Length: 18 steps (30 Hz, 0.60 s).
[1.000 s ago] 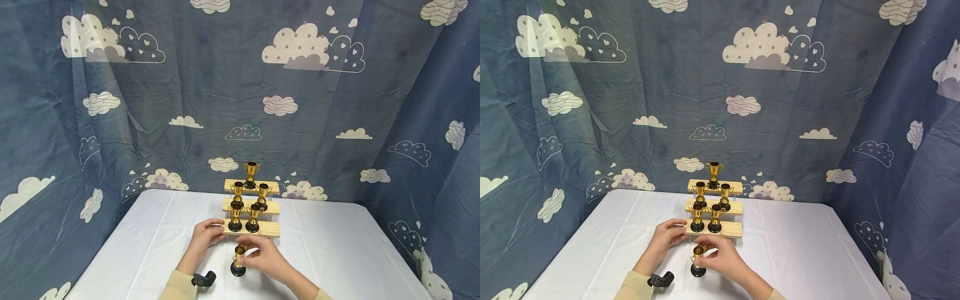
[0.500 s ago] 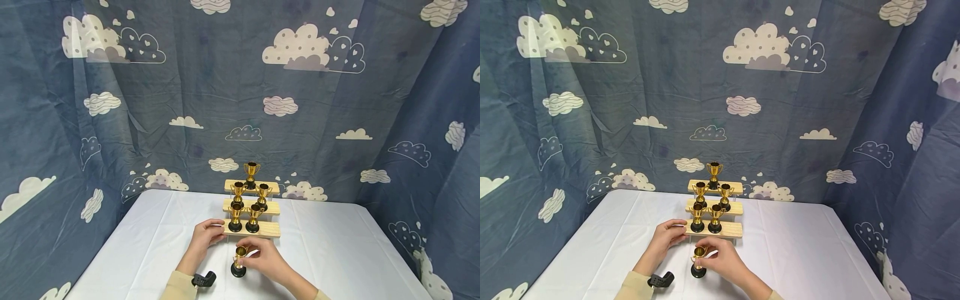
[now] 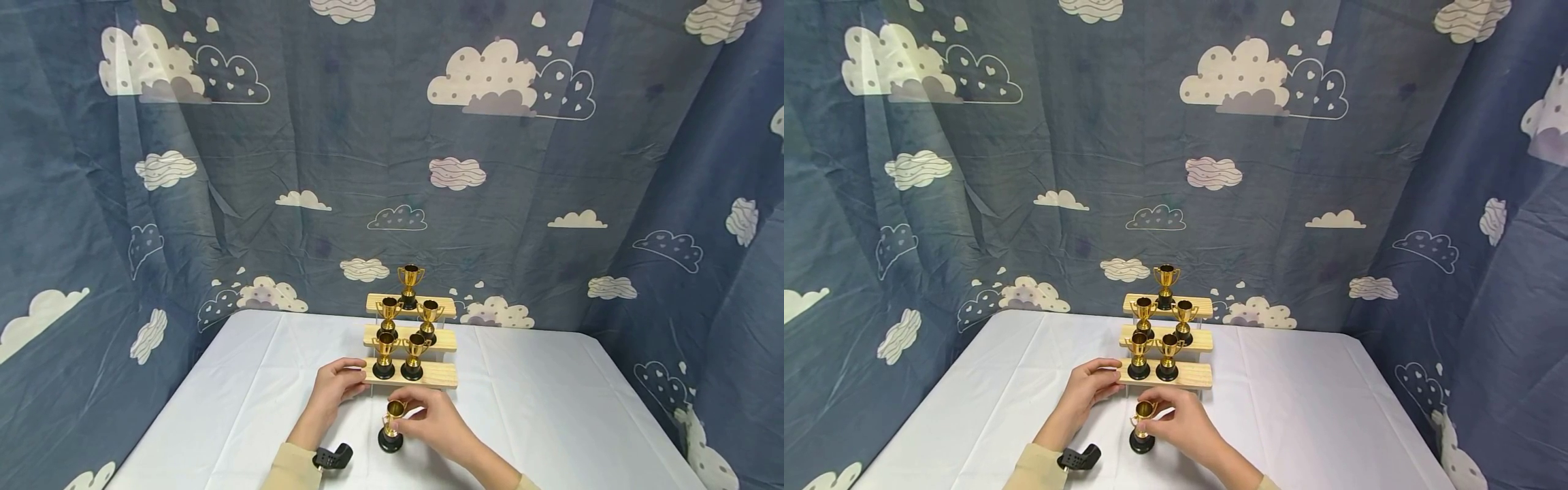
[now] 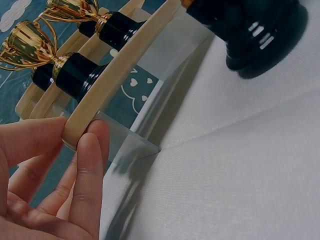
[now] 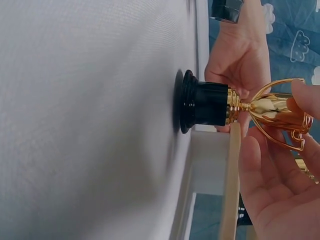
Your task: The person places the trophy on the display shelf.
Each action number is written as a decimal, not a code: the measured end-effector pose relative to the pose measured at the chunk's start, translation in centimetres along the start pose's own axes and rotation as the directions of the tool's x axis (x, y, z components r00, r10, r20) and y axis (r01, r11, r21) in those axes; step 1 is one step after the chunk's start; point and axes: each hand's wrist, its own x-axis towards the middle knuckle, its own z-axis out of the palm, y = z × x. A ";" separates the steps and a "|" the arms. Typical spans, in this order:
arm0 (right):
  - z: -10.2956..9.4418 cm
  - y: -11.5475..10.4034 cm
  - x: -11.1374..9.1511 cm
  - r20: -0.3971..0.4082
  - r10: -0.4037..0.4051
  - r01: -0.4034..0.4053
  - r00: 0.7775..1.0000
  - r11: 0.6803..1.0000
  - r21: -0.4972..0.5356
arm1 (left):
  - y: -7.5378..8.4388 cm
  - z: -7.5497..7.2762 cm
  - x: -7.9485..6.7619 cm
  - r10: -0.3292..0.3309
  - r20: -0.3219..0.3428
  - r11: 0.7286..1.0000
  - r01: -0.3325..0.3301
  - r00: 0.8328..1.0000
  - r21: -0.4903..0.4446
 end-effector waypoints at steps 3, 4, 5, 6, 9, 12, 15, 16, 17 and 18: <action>-0.2 0.0 0.0 -0.010 0.000 0.000 1.000 1.000 -0.001 | 0.1 0.0 0.0 -0.003 -0.001 1.000 0.003 1.000 0.003; -0.3 -0.1 0.0 -0.012 0.001 -0.001 1.000 1.000 -0.002 | 0.1 0.1 0.0 -0.004 -0.002 1.000 0.004 1.000 0.005; -0.4 -0.2 -0.1 -0.013 -0.002 0.002 1.000 1.000 -0.003 | 0.2 0.1 -0.1 -0.005 -0.004 1.000 0.005 1.000 0.005; -0.5 -0.2 -0.1 -0.015 -0.002 0.002 1.000 1.000 -0.007 | 0.2 0.1 -0.1 -0.006 -0.004 1.000 0.006 1.000 0.005; -0.8 -0.4 -0.2 -0.017 -0.004 0.004 1.000 1.000 -0.013 | 0.4 0.2 -0.2 -0.005 -0.006 1.000 0.005 1.000 0.008; -1.0 -0.5 -0.2 -0.020 -0.007 0.006 1.000 1.000 -0.017 | 0.4 0.2 -0.3 -0.005 -0.005 1.000 0.005 1.000 0.014; -1.1 -0.5 -0.3 -0.028 -0.008 0.007 1.000 1.000 -0.018 | 0.4 0.2 -0.4 -0.010 -0.006 1.000 0.010 1.000 0.015; -1.2 -0.5 -0.4 -0.032 -0.011 0.010 0.999 1.000 -0.021 | 0.4 0.2 -0.4 -0.010 -0.006 1.000 0.010 1.000 0.014; -1.2 -0.4 -0.4 -0.036 -0.010 0.009 0.999 1.000 -0.022 | 0.4 0.2 -0.3 -0.011 -0.006 1.000 0.011 1.000 0.012; -1.2 -0.4 -0.4 -0.042 -0.007 0.007 0.999 1.000 -0.021 | 0.3 0.2 -0.3 -0.009 -0.005 1.000 0.009 1.000 0.011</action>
